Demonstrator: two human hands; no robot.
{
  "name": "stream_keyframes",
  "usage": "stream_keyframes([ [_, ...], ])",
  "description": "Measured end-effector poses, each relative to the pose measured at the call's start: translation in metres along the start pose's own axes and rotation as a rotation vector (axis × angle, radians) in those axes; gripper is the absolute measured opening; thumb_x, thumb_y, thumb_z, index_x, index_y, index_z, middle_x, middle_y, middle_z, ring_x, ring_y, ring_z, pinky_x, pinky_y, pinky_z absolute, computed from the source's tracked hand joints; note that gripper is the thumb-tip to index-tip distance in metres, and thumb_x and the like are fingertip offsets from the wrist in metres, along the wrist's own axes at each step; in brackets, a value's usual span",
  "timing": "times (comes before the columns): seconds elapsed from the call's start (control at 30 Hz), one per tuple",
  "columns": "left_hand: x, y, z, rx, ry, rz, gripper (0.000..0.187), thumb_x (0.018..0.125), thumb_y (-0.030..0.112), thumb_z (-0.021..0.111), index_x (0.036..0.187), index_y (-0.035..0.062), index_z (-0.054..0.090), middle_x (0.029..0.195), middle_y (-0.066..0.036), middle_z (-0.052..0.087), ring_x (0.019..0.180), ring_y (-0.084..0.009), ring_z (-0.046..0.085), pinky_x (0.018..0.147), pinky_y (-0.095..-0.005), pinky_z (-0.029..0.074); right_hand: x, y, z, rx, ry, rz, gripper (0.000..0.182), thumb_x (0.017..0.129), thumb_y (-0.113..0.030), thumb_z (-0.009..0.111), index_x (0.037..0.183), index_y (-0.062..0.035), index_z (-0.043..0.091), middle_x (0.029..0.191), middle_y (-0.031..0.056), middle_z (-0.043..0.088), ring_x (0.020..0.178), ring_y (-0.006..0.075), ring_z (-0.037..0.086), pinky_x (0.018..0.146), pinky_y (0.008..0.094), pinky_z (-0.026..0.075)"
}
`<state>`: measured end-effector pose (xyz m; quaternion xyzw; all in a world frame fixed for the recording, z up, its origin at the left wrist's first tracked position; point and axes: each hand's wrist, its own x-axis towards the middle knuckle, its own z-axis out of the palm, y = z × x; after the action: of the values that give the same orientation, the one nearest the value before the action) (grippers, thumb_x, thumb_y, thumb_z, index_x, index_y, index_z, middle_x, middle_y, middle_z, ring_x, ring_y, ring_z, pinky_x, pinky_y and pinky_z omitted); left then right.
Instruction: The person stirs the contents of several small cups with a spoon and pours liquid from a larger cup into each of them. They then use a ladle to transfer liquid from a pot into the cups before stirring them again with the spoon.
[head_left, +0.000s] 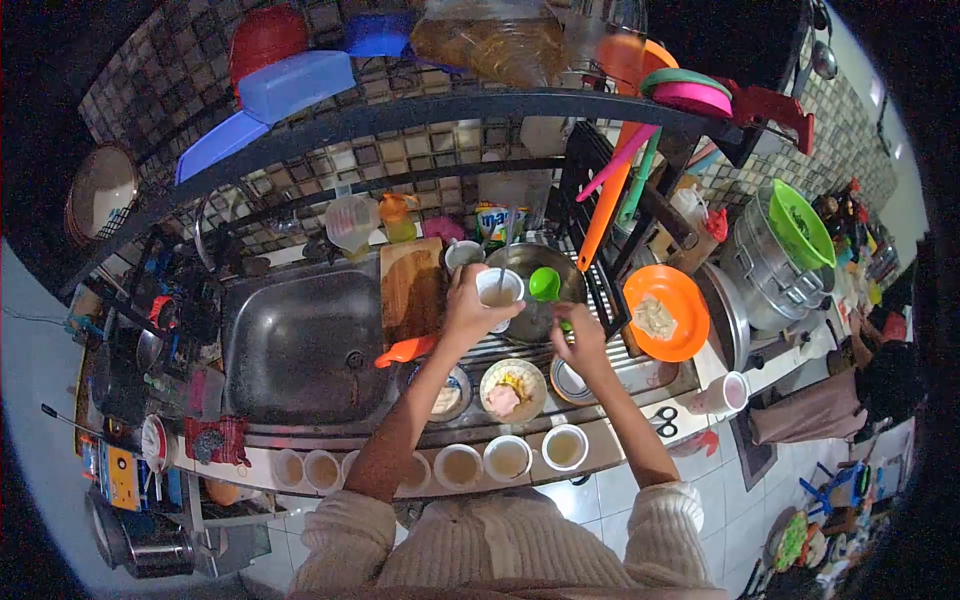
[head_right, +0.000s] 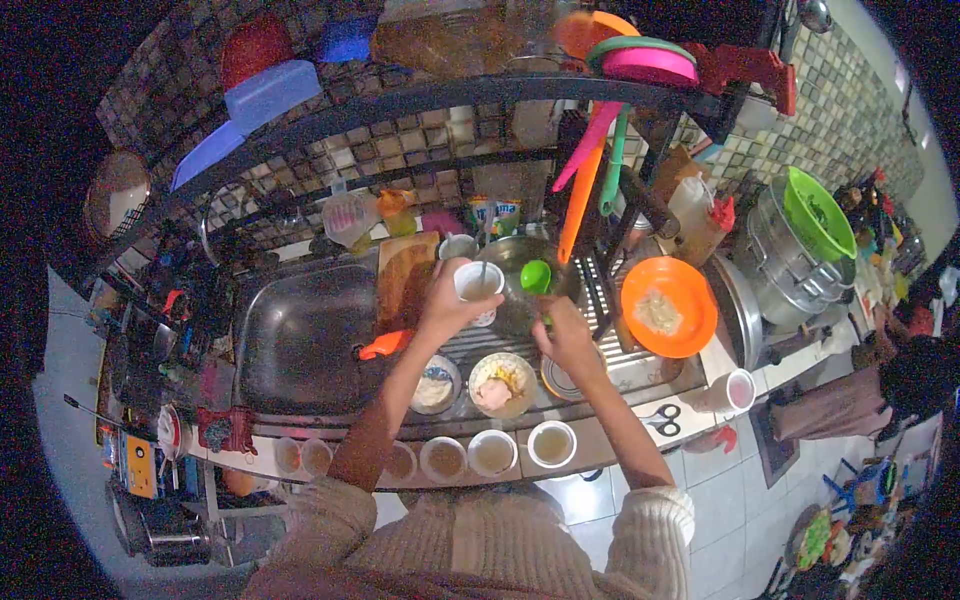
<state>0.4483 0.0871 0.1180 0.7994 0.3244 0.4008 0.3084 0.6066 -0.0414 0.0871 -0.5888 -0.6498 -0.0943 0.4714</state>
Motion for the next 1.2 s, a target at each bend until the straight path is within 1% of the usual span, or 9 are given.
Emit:
stream_keyframes([
  [0.2,0.002,-0.008,-0.003,0.004,0.041,0.038,0.064,0.053,0.031,0.082,0.101,0.0029,0.051,0.097,-0.015,0.052,0.09,-0.0297,0.054,0.079,-0.0367,0.044,-0.014,0.017,0.024,0.037,-0.086,-0.014,0.017,0.071,-0.007,0.062,0.086,-0.0037,0.056,0.077,0.014,0.058,0.069,0.0309,0.058,0.061,0.0366,0.047],
  [0.3,0.001,-0.006,-0.007,0.054,0.018,0.007,0.063,0.053,0.031,0.082,0.101,0.0026,0.051,0.097,-0.015,0.052,0.089,-0.03,0.054,0.078,-0.0368,0.044,-0.007,0.01,0.02,0.22,0.126,0.323,0.009,0.077,-0.006,0.06,0.084,-0.0023,0.057,0.075,0.0116,0.062,0.063,0.0182,0.062,0.057,0.0272,0.047],
  [0.53,0.001,-0.009,-0.001,0.138,0.0,-0.029,0.063,0.051,0.034,0.082,0.096,0.0007,0.052,0.093,-0.016,0.052,0.088,-0.0296,0.054,0.076,-0.0376,0.044,0.022,-0.012,-0.014,0.374,0.357,0.45,0.004,0.082,-0.003,0.056,0.085,0.0002,0.056,0.075,0.0084,0.063,0.063,0.0121,0.061,0.057,0.0236,0.047],
  [0.6,0.002,-0.007,0.004,0.068,-0.166,-0.181,0.063,0.05,0.038,0.08,0.09,-0.0011,0.05,0.096,-0.02,0.049,0.09,-0.0344,0.052,0.078,-0.0415,0.043,0.03,-0.019,-0.023,0.331,0.355,0.414,0.004,0.082,-0.001,0.056,0.086,0.0014,0.056,0.077,0.0085,0.063,0.065,0.0128,0.061,0.06,0.0231,0.047],
  [0.73,0.002,-0.002,0.014,0.118,-0.193,-0.18,0.067,0.049,0.04,0.08,0.091,-0.0035,0.05,0.094,-0.022,0.05,0.091,-0.0365,0.052,0.079,-0.0424,0.043,0.04,-0.037,-0.033,0.352,0.416,0.338,0.007,0.08,0.001,0.057,0.087,0.0014,0.056,0.083,0.0102,0.064,0.07,0.0137,0.061,0.065,0.0244,0.048],
  [0.83,0.0,-0.007,0.024,0.097,-0.134,-0.143,0.071,0.048,0.041,0.081,0.093,-0.0039,0.05,0.096,-0.022,0.051,0.091,-0.037,0.052,0.08,-0.0421,0.044,0.041,-0.042,-0.036,0.151,0.255,0.047,0.015,0.072,0.005,0.059,0.086,0.0006,0.056,0.085,0.0145,0.063,0.071,0.0221,0.062,0.064,0.0286,0.049],
  [0.87,0.0,-0.008,0.028,0.102,-0.113,-0.135,0.072,0.048,0.041,0.081,0.094,-0.0036,0.049,0.096,-0.022,0.051,0.091,-0.0371,0.052,0.079,-0.042,0.044,0.039,-0.042,-0.035,0.152,0.254,0.043,0.015,0.072,0.005,0.059,0.086,0.0006,0.056,0.085,0.0145,0.063,0.071,0.0221,0.062,0.064,0.0286,0.049],
  [0.97,-0.001,-0.001,0.027,0.05,-0.075,-0.105,0.071,0.048,0.04,0.082,0.095,-0.0026,0.049,0.098,-0.022,0.051,0.089,-0.0379,0.053,0.08,-0.042,0.044,0.031,-0.041,-0.033,0.008,0.139,-0.318,0.024,0.061,0.001,0.066,0.083,-0.0046,0.056,0.089,0.0119,0.062,0.073,0.025,0.061,0.061,0.0309,0.049],
  [1.2,0.001,-0.009,0.022,0.016,-0.063,-0.045,0.068,0.049,0.035,0.082,0.096,-0.0004,0.049,0.097,-0.02,0.052,0.091,-0.037,0.053,0.078,-0.0422,0.044,0.017,-0.018,-0.019,-0.004,0.212,-0.245,0.024,0.068,0.0,0.062,0.09,-0.0029,0.053,0.095,0.0144,0.062,0.081,0.0257,0.061,0.067,0.0329,0.05],
])
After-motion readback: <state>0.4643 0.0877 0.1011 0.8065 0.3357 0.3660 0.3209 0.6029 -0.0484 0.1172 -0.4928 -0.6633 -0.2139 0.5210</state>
